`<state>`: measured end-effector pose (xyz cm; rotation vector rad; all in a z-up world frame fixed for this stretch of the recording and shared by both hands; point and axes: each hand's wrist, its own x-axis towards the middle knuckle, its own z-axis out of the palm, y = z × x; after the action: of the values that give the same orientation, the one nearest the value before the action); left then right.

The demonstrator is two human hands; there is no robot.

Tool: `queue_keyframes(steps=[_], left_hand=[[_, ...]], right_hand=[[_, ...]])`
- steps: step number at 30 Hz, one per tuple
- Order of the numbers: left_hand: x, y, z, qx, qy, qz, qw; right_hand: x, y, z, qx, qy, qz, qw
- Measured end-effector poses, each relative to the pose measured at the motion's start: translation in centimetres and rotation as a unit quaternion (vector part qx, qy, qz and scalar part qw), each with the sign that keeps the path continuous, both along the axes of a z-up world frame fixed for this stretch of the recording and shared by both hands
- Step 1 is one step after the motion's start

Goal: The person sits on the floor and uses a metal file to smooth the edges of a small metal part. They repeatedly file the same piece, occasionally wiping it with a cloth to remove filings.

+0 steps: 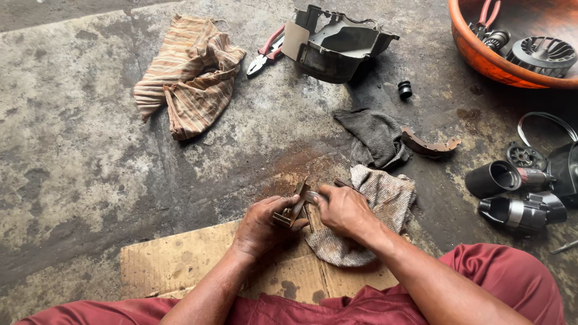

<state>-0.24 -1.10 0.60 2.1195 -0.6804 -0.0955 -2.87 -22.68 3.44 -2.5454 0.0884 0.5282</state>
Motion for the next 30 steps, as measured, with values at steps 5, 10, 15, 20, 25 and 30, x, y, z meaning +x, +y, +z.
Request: queue_keyframes(steps=[5,10,15,20,25,30], left_hand=[[0.2,0.2,0.0,-0.057,-0.033,-0.008,0.998],[0.0,0.3,0.1,-0.012,-0.029,-0.008,0.999],[-0.3,0.0,0.0,-0.024,-0.009,-0.001,1.0],[0.1,-0.1,0.9,-0.013,-0.003,-0.004,1.0],[-0.1,0.5,1.5,-0.007,0.028,-0.012,1.0],[0.1,1.1,1.4,-0.093,-0.096,-0.037,0.99]], right_hand=[[0.1,0.4,-0.3,-0.023,-0.104,0.063,0.992],[-0.3,0.4,-0.7,-0.09,-0.04,0.071,0.993],[-0.9,0.5,-0.3,-0.051,-0.048,0.058,0.996],[-0.4,0.5,2.9,-0.099,0.081,0.066,0.99],[0.2,-1.6,6.3,-0.177,0.126,0.118,0.969],[0.2,-5.4,5.5,-0.209,0.096,-0.044,0.972]])
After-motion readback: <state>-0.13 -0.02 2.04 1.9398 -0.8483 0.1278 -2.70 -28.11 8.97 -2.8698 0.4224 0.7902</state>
